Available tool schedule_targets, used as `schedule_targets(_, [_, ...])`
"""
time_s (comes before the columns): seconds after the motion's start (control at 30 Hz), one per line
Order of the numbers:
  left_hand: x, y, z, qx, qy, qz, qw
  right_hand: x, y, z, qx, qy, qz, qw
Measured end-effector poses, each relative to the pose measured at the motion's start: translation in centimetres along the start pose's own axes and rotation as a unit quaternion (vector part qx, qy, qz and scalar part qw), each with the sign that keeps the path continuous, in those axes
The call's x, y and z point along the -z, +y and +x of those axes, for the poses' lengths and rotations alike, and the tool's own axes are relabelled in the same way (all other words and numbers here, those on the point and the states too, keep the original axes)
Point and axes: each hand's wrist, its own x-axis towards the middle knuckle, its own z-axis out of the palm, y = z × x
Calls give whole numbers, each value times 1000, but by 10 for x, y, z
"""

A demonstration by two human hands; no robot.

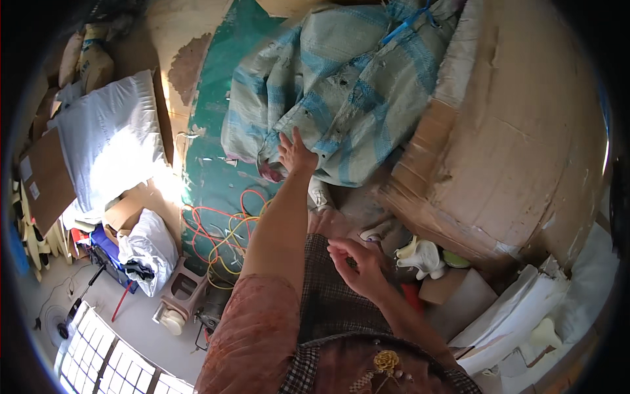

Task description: The worker is organizing white foam components into neat rows on a workbench and retrieving more from a large storage bag.

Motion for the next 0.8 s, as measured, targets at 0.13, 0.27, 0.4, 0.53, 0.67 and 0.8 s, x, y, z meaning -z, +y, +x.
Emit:
schedule_targets(0.13, [-3,-38,71,-42,-9,26,999,-28,43,86,-46,99,-21,994])
schedule_targets(0.27, [78,-90,95,-22,-35,-324,945,-33,62,191,48,314,-177,931])
schedule_targets(0.4, [270,-113,67,87,-44,-697,710,-50,1,242,204,263,-325,885])
schedule_targets(0.53, [415,-128,30,77,97,-719,684,-98,-53,291,295,5,-372,880])
schedule_targets(0.67, [509,-189,6,-168,-190,-732,632,-72,-117,366,-1,-118,-644,756])
schedule_targets(0.8, [503,-235,55,-26,16,-714,699,17,-120,418,219,-119,-755,607])
